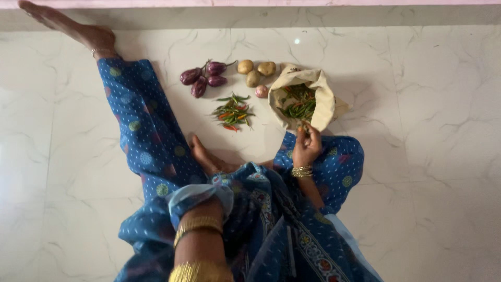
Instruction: The person sits on the floor and sorts green and red chilies from a cloth bag, placing them onto the floor. Other vegetables including eggplants, potatoes, and an onion are visible nearby.
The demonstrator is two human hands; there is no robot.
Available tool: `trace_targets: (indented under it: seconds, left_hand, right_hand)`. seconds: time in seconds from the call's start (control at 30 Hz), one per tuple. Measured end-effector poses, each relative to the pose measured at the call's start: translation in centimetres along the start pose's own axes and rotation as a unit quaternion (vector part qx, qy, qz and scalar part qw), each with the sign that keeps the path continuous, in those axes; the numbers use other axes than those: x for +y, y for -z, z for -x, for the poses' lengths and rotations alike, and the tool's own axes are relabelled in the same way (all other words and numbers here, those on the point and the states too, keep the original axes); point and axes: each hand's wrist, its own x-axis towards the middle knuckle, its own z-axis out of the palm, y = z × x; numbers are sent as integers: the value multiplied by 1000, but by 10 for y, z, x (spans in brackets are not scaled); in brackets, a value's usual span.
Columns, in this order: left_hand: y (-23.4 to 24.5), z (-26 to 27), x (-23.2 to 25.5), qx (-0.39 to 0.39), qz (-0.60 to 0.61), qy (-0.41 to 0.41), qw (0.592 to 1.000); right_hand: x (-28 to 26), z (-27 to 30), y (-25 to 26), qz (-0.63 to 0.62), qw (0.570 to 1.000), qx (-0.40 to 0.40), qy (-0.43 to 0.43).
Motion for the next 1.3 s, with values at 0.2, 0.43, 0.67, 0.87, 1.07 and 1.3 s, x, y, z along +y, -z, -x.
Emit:
trace_targets:
  seconds: [0.2, 0.43, 0.67, 0.87, 1.07, 1.3]
  left_hand:
    - [-11, 16, -139, 241, 91, 149, 955]
    - [-19, 62, -380, 430, -310, 411, 741]
    - [-23, 64, -538, 195, -403, 582, 679]
    - [-16, 77, -556, 164, -458, 557, 673]
    - [-20, 84, -547, 135, -569, 503, 636]
    - [-4, 62, -512, 214, -439, 519, 701]
  right_hand:
    - [26, -62, 25, -165, 975, 84, -119]
    - [71, -106, 31, -34, 993, 24, -108]
    - [92, -91, 14, -9, 996, -21, -91]
    - [85, -93, 7, -18, 992, -29, -119]
    - [74, -87, 4, 58, 997, -54, -15]
    - [71, -80, 12, -20, 999, -31, -37]
